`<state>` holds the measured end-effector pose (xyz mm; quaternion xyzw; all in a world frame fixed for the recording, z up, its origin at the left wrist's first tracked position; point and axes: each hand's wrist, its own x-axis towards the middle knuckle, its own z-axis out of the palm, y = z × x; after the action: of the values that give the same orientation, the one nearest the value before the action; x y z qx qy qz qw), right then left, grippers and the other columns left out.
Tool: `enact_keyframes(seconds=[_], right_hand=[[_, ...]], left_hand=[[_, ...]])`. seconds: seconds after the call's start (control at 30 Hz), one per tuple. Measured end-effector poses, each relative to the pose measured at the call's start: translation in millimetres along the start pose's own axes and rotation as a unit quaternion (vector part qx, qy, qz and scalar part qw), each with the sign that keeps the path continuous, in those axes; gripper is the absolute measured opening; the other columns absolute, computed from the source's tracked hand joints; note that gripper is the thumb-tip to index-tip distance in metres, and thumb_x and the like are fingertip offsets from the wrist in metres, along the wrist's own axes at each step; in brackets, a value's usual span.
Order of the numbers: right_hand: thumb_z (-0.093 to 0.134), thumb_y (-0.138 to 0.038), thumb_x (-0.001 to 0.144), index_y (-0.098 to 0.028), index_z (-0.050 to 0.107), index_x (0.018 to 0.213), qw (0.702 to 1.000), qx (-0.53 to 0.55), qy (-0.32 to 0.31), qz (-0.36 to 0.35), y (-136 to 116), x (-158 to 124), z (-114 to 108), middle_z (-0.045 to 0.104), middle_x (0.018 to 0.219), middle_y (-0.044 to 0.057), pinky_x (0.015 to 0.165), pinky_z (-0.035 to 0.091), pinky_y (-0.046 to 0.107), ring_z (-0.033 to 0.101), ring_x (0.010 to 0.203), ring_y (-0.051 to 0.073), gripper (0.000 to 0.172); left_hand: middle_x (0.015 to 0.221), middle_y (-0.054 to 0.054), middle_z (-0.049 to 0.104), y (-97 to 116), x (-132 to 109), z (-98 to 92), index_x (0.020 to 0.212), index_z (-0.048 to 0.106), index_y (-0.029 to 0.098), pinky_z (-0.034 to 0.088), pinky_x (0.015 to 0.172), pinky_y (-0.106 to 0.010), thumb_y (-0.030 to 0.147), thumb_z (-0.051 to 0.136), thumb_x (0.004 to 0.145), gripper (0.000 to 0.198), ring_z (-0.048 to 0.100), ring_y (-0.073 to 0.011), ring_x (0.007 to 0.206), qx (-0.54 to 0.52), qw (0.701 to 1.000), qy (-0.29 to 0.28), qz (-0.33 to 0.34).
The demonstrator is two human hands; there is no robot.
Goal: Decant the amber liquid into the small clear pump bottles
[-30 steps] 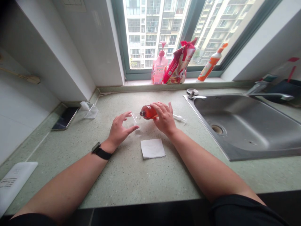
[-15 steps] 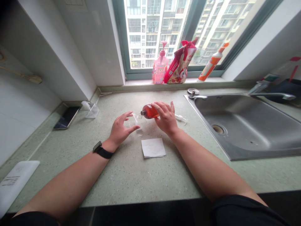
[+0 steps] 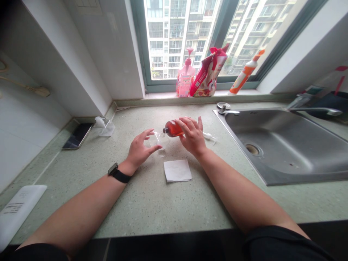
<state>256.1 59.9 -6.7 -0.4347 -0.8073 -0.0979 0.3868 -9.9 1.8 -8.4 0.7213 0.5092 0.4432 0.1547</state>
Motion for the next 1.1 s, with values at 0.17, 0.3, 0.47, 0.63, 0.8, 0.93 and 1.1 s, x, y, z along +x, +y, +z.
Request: enact_keyframes(seconds=[0.17,0.3,0.47,0.63,0.8,0.93,1.1], right_hand=[[0.062,-0.006,0.085,-0.042,0.047,0.157,1.0,-0.022,0.006,-0.007,0.0,-0.4,1.1,0.065,0.149,0.003,0.132,0.018,0.076,0.057,0.142,0.036,0.082],[0.063,-0.006,0.084,-0.038,0.048,0.157,0.999,-0.044,0.023,-0.019,0.7,-0.8,3.0,0.065,0.15,0.004,0.132,0.021,0.074,0.057,0.141,0.034,0.082],[0.064,-0.007,0.085,-0.039,0.046,0.159,0.998,-0.056,0.028,-0.028,1.7,-0.9,3.9,0.065,0.149,0.005,0.131,0.022,0.073,0.058,0.141,0.034,0.083],[0.064,-0.007,0.086,-0.039,0.044,0.16,0.998,-0.057,0.027,-0.029,2.4,-1.1,4.0,0.064,0.15,0.005,0.131,0.022,0.072,0.057,0.141,0.034,0.083],[0.064,-0.008,0.087,-0.039,0.045,0.159,0.997,-0.058,0.029,-0.029,3.1,-1.3,4.7,0.065,0.149,0.006,0.131,0.021,0.072,0.057,0.141,0.034,0.081],[0.064,-0.008,0.088,-0.038,0.045,0.159,0.997,-0.061,0.033,-0.036,3.7,-1.7,5.3,0.064,0.149,0.006,0.131,0.022,0.072,0.057,0.141,0.033,0.079],[0.064,-0.009,0.088,-0.038,0.044,0.159,0.997,-0.059,0.036,-0.04,3.8,-1.9,5.2,0.063,0.15,0.006,0.131,0.023,0.073,0.056,0.142,0.034,0.079]], left_hand=[[0.13,-0.011,0.077,0.1,0.0,0.3,0.144,0.06,0.027,0.06,0.1,-0.051,0.068,0.086,0.079,0.082,0.076,-0.0302,0.106,0.005,1.0,0.0,0.004],[0.129,-0.01,0.078,-1.1,0.3,0.7,0.143,0.06,0.027,0.061,0.098,-0.051,0.07,0.085,0.079,0.081,0.077,-0.0295,0.105,0.01,1.0,0.002,0.01],[0.129,-0.01,0.078,-2.5,0.4,1.2,0.143,0.06,0.027,0.062,0.097,-0.05,0.07,0.084,0.079,0.082,0.077,-0.0288,0.105,0.01,1.0,0.004,0.014],[0.129,-0.01,0.078,-1.5,0.3,0.6,0.144,0.059,0.027,0.063,0.094,-0.048,0.069,0.085,0.079,0.082,0.077,-0.0286,0.105,0.018,1.0,0.002,0.014],[0.129,-0.01,0.078,-0.2,0.2,-0.2,0.145,0.059,0.026,0.063,0.095,-0.049,0.069,0.085,0.08,0.082,0.077,-0.0287,0.106,0.023,1.0,-0.001,0.015],[0.128,-0.01,0.078,0.2,0.5,-0.1,0.144,0.059,0.026,0.063,0.096,-0.05,0.07,0.084,0.08,0.082,0.077,-0.0291,0.106,0.02,1.0,-0.002,0.014],[0.129,-0.011,0.077,-1.0,0.8,0.4,0.144,0.058,0.026,0.062,0.098,-0.052,0.07,0.084,0.08,0.082,0.077,-0.0298,0.107,0.014,1.0,-0.002,0.016]])
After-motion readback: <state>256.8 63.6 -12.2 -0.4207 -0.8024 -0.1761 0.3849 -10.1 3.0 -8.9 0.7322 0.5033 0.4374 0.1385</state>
